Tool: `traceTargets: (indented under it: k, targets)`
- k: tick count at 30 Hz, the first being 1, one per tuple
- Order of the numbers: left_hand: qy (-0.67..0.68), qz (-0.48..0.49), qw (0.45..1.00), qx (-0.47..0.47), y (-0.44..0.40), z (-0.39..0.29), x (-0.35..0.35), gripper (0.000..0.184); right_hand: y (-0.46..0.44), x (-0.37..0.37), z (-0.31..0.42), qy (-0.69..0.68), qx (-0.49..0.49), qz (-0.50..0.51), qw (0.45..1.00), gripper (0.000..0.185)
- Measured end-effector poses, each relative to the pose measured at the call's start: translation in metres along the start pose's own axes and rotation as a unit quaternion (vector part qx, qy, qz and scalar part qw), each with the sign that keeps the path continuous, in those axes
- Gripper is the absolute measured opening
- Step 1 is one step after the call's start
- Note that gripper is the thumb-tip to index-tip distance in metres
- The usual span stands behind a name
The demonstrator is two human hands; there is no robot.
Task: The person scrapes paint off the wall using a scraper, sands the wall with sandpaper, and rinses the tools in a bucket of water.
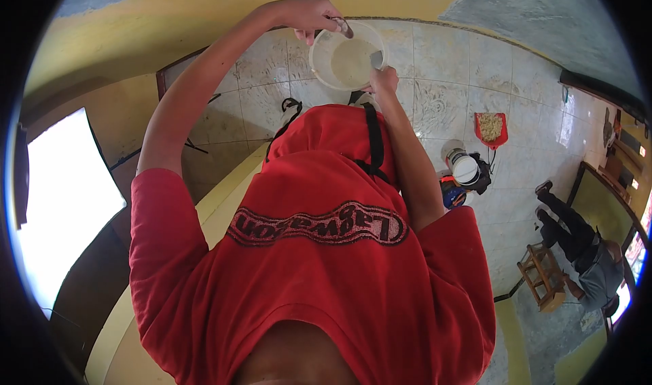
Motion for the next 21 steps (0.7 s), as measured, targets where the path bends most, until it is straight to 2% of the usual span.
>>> traceTargets:
  k: [2,3,5,6,8,11,12,14,15,17,21]
  targets:
    - [0.011,0.055,0.996,-0.067,-0.007,0.008,0.008,0.032,0.003,0.0,0.003,0.001,0.002,0.002,1.0,0.026]
    - [0.011,0.056,0.996,-0.067,-0.009,0.007,0.009,0.032,0.006,-0.001,0.006,0.001,0.003,0.001,1.0,0.026]
    - [-0.224,0.023,0.965,-0.132,-0.013,0.009,0.006,0.032,0.012,-0.001,0.009,-0.007,0.005,0.017,1.0,0.027]
    - [-0.223,0.023,0.965,-0.132,-0.014,0.012,0.008,0.032,0.012,-0.001,0.01,-0.006,0.006,0.018,1.0,0.027]
    - [-0.133,-0.006,0.987,-0.087,-0.018,0.015,0.011,0.029,0.012,0.0,0.01,0.007,0.013,0.018,1.0,0.027]
    - [-0.071,0.014,0.995,-0.067,-0.019,0.018,0.018,0.029,0.011,0.0,0.011,0.004,0.013,0.015,1.0,0.026]
    - [-0.071,0.014,0.995,-0.067,-0.022,0.022,0.019,0.029,0.012,0.0,0.011,0.004,0.013,0.015,1.0,0.026]
    - [-0.199,0.023,0.978,-0.062,-0.031,0.029,0.02,0.035,0.014,-0.001,0.012,-0.012,0.011,0.013,1.0,0.026]
    - [-0.199,0.024,0.978,-0.062,-0.03,0.029,0.021,0.035,0.016,-0.002,0.014,-0.012,0.012,0.012,1.0,0.026]
    - [-0.026,0.024,0.997,-0.068,-0.027,0.03,0.025,0.038,0.021,-0.003,0.018,-0.027,0.005,0.028,0.999,0.025]
    - [-0.045,0.04,0.996,-0.063,-0.03,0.045,0.029,0.039,0.019,-0.003,0.018,-0.015,0.013,0.026,0.999,0.025]
Point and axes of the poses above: each hand's wrist, its own y-axis away from the middle knuckle, its own x-axis out of the palm, z = x × y, the point moved 4 cm from there along -y, towards the middle knuckle, and after that the axes turned 2 degrees about x, right-handed, at the moved point
